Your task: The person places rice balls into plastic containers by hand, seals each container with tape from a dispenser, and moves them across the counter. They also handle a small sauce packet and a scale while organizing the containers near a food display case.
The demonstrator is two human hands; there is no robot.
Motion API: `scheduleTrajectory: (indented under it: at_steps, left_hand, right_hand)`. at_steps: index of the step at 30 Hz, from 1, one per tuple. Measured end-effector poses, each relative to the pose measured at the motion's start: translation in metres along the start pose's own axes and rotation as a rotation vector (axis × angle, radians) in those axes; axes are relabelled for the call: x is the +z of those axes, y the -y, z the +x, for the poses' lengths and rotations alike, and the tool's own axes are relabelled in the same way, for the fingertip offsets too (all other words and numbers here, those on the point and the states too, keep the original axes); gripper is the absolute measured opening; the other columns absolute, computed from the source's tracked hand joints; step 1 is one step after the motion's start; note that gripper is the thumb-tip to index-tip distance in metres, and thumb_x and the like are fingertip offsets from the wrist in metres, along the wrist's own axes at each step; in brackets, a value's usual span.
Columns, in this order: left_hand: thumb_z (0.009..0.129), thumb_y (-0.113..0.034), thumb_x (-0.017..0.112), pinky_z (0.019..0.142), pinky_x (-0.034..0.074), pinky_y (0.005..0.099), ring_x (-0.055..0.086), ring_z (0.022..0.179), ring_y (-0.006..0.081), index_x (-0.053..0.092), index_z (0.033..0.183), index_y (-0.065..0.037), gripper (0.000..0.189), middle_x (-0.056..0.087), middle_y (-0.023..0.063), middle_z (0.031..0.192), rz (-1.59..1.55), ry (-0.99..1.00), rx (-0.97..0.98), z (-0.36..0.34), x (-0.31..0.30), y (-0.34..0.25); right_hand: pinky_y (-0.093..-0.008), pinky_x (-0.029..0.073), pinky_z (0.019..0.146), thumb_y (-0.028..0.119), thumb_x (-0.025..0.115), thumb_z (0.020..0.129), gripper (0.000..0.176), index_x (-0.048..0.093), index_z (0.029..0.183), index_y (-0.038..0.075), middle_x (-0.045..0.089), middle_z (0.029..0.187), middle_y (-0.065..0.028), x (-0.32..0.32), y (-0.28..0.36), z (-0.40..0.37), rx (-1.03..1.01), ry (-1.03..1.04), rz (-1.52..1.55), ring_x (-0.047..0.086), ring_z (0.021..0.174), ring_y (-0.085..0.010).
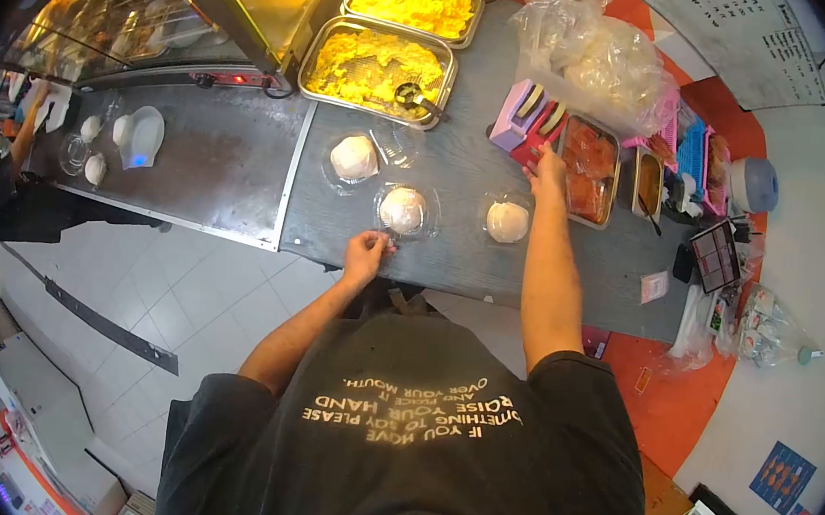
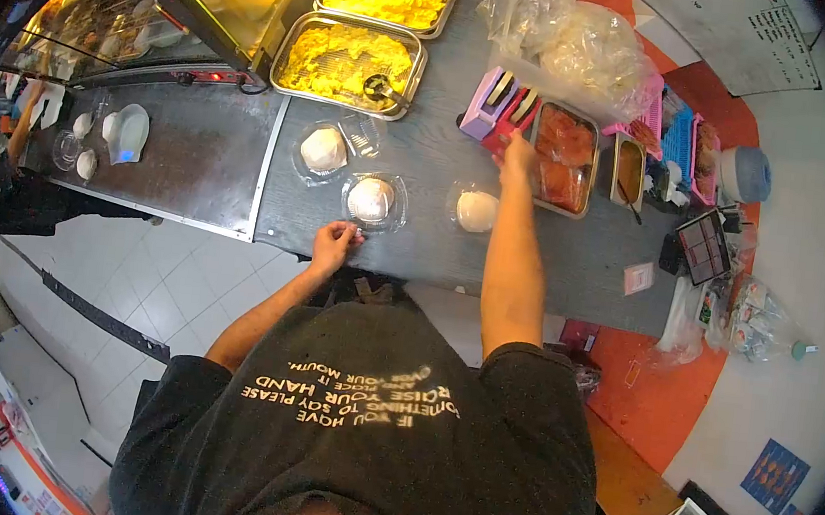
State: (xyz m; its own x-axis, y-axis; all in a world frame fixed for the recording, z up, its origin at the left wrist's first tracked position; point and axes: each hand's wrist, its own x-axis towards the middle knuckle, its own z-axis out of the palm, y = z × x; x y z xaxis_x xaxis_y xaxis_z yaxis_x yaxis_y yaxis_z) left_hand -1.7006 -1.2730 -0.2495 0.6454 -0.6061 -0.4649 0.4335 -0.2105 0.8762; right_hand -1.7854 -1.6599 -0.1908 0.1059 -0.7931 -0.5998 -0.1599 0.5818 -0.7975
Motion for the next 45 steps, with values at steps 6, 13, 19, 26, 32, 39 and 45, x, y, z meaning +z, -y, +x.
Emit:
scheduleTrajectory:
  at_steps: [6,13,19,26,32,39,45]
  left_hand:
    - [0.092,-0.017,0.056,0.065,0.053,0.0255,0.064,0.07,0.0146,0.057,0.088,0.004,0.021,0.063,0.0087,0.079,0.045,-0.024,0.005,0.006,-0.001,0.013]
    - [0.092,-0.015,0.055,0.068,0.054,0.0268,0.065,0.075,0.0172,0.057,0.091,0.004,0.02,0.064,0.01,0.083,-0.01,-0.005,-0.063,0.003,0.002,0.001]
    - [0.092,-0.014,0.054,0.069,0.053,0.028,0.066,0.081,0.0192,0.057,0.094,0.002,0.016,0.064,0.0108,0.088,-0.206,0.033,-0.195,0.002,-0.003,0.003]
    - [0.09,-0.016,0.057,0.075,0.054,0.0313,0.064,0.081,0.0195,0.056,0.089,-0.002,0.014,0.064,0.0105,0.086,-0.209,0.04,-0.307,0.003,-0.022,-0.014]
    - [0.089,-0.012,0.057,0.066,0.053,0.0293,0.065,0.073,0.0185,0.056,0.085,-0.002,0.011,0.063,0.0102,0.081,-0.193,0.022,-0.288,0.003,-0.024,-0.011]
    - [0.088,-0.011,0.058,0.065,0.053,0.0291,0.065,0.071,0.0187,0.055,0.084,-0.002,0.01,0.063,0.0102,0.08,-0.147,0.033,-0.241,0.007,-0.025,-0.005]
    - [0.088,-0.011,0.057,0.067,0.053,0.0287,0.065,0.075,0.0187,0.055,0.084,-0.003,0.01,0.064,0.0105,0.081,-0.14,0.03,-0.282,0.005,-0.024,-0.011]
  right_hand:
    - [-0.0324,0.047,0.058,0.023,0.07,0.08,0.015,0.064,0.085,0.01,0.06,0.08,-0.0028,0.001,0.008,0.002,0.121,-0.067,-0.025,0.053,0.064,-0.0161]
    - [-0.0353,0.05,0.066,0.012,0.069,0.074,0.014,0.068,0.076,-0.001,0.065,0.07,-0.0102,-0.011,-0.037,-0.013,-0.592,-0.133,-0.353,0.063,0.067,-0.0241]
    - [-0.0308,0.047,0.06,0.013,0.064,0.076,0.015,0.065,0.071,-0.002,0.063,0.064,-0.0126,-0.025,-0.045,-0.015,-0.66,-0.237,-0.751,0.061,0.062,-0.0192]
    - [-0.0347,0.046,0.063,0.015,0.055,0.085,0.015,0.058,0.088,0.0,0.063,0.077,-0.0146,0.011,-0.076,-0.132,-0.557,0.721,-0.852,0.06,0.068,-0.0244]
    - [-0.0425,0.047,0.068,0.019,0.056,0.085,0.021,0.058,0.085,-0.002,0.062,0.081,-0.0222,0.029,-0.118,-0.141,-0.543,0.682,-0.957,0.061,0.077,-0.0377]
    - [-0.0392,0.048,0.058,0.015,0.069,0.078,0.028,0.054,0.097,0.001,0.064,0.072,-0.0114,0.037,-0.119,-0.159,-0.109,0.383,-0.563,0.063,0.057,-0.0249]
    - [-0.0336,0.046,0.06,0.013,0.073,0.073,0.033,0.057,0.1,0.004,0.062,0.08,-0.0079,0.039,-0.146,-0.171,-0.623,-0.009,-0.596,0.06,0.07,-0.0175]
